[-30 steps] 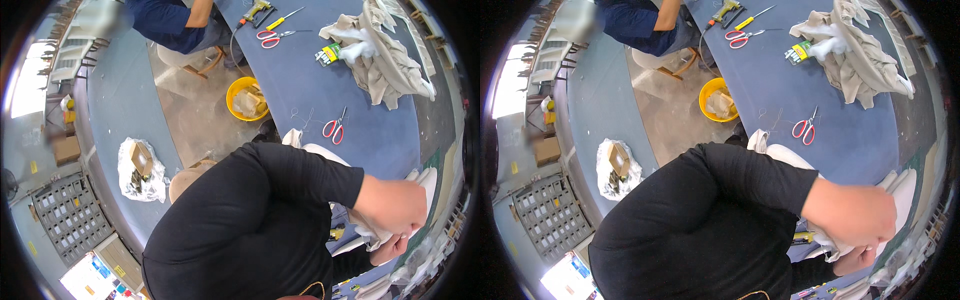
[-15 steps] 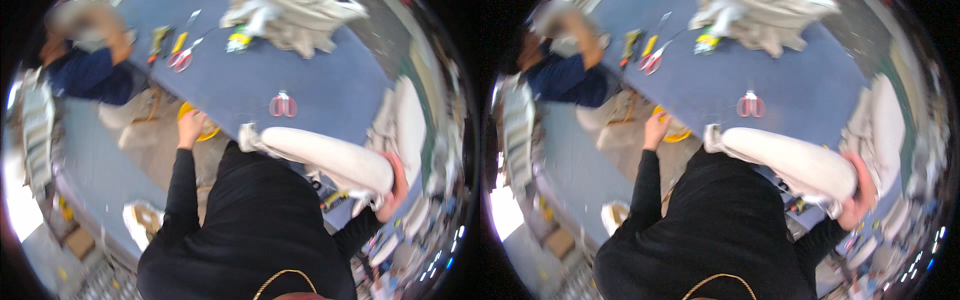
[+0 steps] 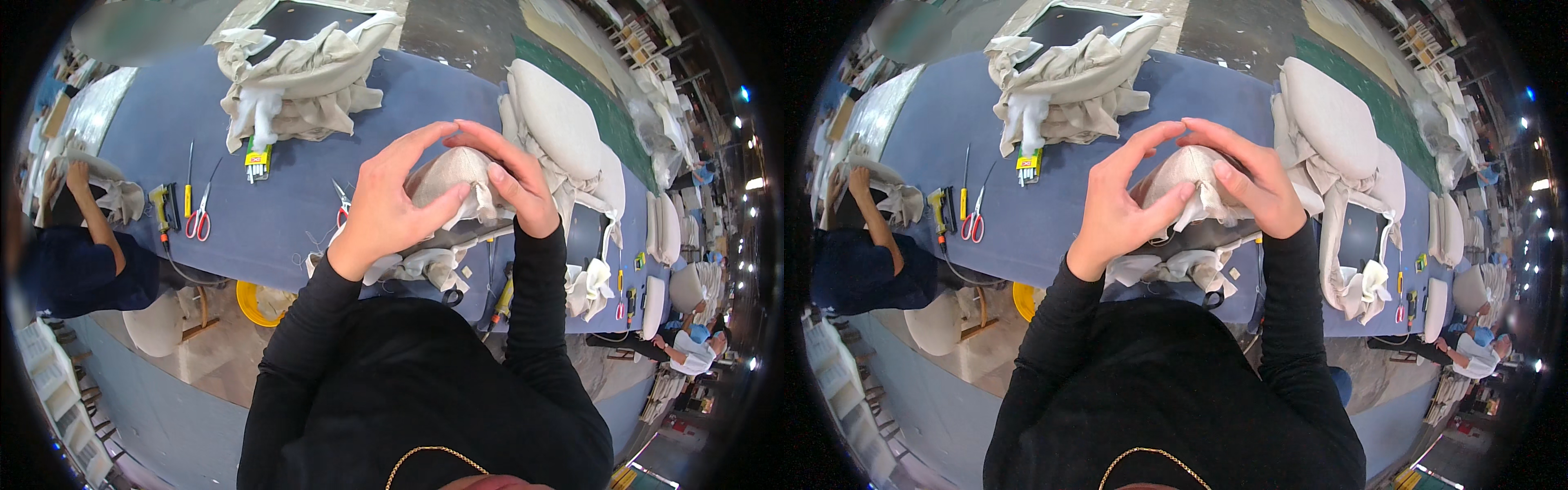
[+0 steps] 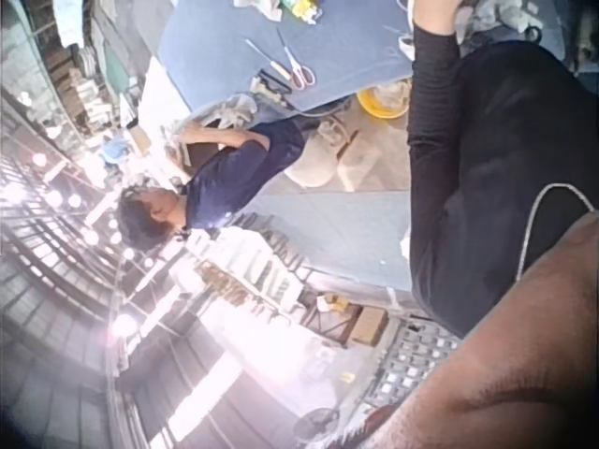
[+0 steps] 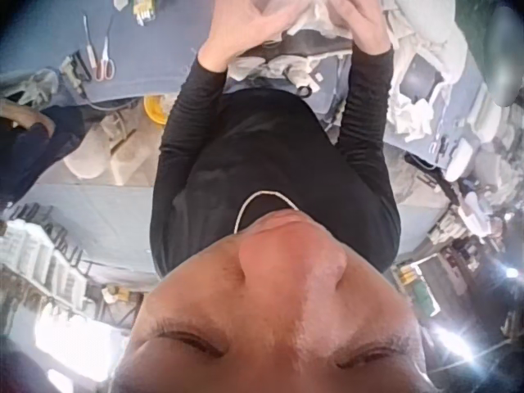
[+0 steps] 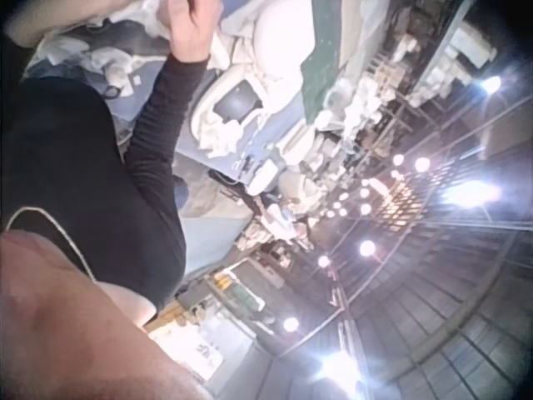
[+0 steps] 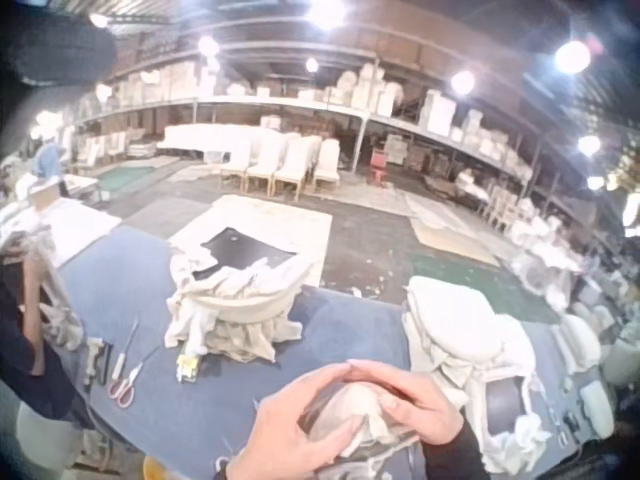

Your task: The person works on upholstering a chair seat, using a staple gun to secure white fabric over a foam cushion. They repeatedly trim excess fabric with scissors and adjust the material to ensure a tight fit around the edges of the seat frame.

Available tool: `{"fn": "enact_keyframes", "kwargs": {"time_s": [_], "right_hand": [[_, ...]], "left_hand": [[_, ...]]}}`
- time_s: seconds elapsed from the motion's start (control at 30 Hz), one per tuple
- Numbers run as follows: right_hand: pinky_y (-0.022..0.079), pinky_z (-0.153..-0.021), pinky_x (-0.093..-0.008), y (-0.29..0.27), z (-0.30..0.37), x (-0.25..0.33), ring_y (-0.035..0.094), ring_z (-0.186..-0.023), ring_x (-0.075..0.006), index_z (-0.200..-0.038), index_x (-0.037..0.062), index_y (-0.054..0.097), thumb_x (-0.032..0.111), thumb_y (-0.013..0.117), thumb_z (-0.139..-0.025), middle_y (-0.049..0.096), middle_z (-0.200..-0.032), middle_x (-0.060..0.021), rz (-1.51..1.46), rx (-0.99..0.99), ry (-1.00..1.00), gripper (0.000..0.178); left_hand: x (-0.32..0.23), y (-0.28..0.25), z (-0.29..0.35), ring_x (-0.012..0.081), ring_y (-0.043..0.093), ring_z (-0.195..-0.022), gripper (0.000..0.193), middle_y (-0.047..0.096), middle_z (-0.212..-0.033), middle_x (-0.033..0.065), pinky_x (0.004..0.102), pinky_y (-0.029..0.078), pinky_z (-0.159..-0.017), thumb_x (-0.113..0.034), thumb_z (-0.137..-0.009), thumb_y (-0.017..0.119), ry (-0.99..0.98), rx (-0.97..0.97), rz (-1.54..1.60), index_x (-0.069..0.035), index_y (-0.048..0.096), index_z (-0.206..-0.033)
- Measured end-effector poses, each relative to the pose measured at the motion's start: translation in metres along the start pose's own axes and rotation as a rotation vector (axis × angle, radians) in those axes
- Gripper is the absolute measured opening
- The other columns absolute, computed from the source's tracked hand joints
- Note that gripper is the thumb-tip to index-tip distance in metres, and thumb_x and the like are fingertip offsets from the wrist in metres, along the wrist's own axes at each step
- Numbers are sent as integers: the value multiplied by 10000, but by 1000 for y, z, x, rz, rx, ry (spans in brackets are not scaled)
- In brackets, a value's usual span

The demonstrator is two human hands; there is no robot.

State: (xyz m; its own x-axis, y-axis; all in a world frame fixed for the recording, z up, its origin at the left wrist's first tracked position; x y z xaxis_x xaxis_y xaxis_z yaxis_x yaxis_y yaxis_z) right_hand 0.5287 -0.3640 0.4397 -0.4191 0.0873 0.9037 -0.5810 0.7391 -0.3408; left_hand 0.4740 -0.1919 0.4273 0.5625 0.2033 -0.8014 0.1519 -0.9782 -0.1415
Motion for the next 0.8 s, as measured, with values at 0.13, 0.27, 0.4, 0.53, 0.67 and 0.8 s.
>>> {"fn": "enact_keyframes", "kwargs": {"time_s": [0.13, 0.27, 0.4, 0.53, 0.67, 0.8], "right_hand": [[490, -1149, -393, -5, 7, -1, 672, -1335, -289, -1562, -1, 587, 315, 622, -1084, 708, -1444, -188, 48, -31, -34, 574], [517, -1124, -400, -3, 11, 8, 694, -1310, -305, -1494, 0, 649, 201, 655, -1078, 715, -1447, -177, 255, -10, -124, 462], [531, -1100, -376, -4, 5, 6, 719, -1264, -293, -1460, 36, 691, 184, 700, -1060, 737, -1411, -165, 235, -143, -50, 427], [533, -1086, -377, -7, 6, 5, 713, -1267, -288, -1457, 73, 705, 152, 701, -1050, 729, -1411, -168, 281, -189, -10, 414], [532, -1081, -376, -7, 2, 20, 691, -1281, -320, -1343, 70, 724, 103, 655, -1061, 669, -1473, -149, 424, -155, -150, 292], [540, -1055, -385, -10, 0, 19, 684, -1247, -349, -1221, 55, 701, 69, 623, -1071, 642, -1482, -123, 451, -40, -154, 170]], "left_hand": [[6, 18, 5, 259, 745, -1217, 590, 753, -1295, 140, 399, 578, -1032, -70, -842, 844, -106, -55, 148, -46, 667, -1404], [7, 21, 8, 235, 753, -1152, 513, 748, -1261, 130, 370, 578, -1000, -58, -844, 838, -80, -80, 43, -44, 680, -1332], [6, 12, 2, 292, 740, -1106, 391, 752, -1224, 139, 387, 568, -973, -64, -836, 834, -83, -108, -56, -46, 718, -1208], [-22, -5, 2, 349, 688, -1151, 224, 738, -1298, 141, 443, 528, -1025, -108, -826, 857, 61, -148, -292, -72, 763, -1026], [-16, 11, 5, 342, 639, -1348, 121, 693, -1461, 170, 453, 455, -1166, -129, -891, 851, -25, -56, -270, -59, 781, -961], [9, 24, 13, 350, 608, -1430, 90, 614, -1576, 195, 449, 438, -1197, -108, -981, 779, -141, 53, 84, -36, 767, -1034]]}}
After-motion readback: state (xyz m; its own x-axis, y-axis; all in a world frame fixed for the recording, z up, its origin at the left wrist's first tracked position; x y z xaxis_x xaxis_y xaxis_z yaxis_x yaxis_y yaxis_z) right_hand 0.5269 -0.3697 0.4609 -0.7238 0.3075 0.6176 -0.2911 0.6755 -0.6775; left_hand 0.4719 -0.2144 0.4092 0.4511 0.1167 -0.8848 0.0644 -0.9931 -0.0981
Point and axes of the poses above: each hand's wrist, its own z-axis away from the middle knuckle, its own y-axis out of the palm, x = y × z, the point moved 8 cm from there along -z, towards the middle knuckle
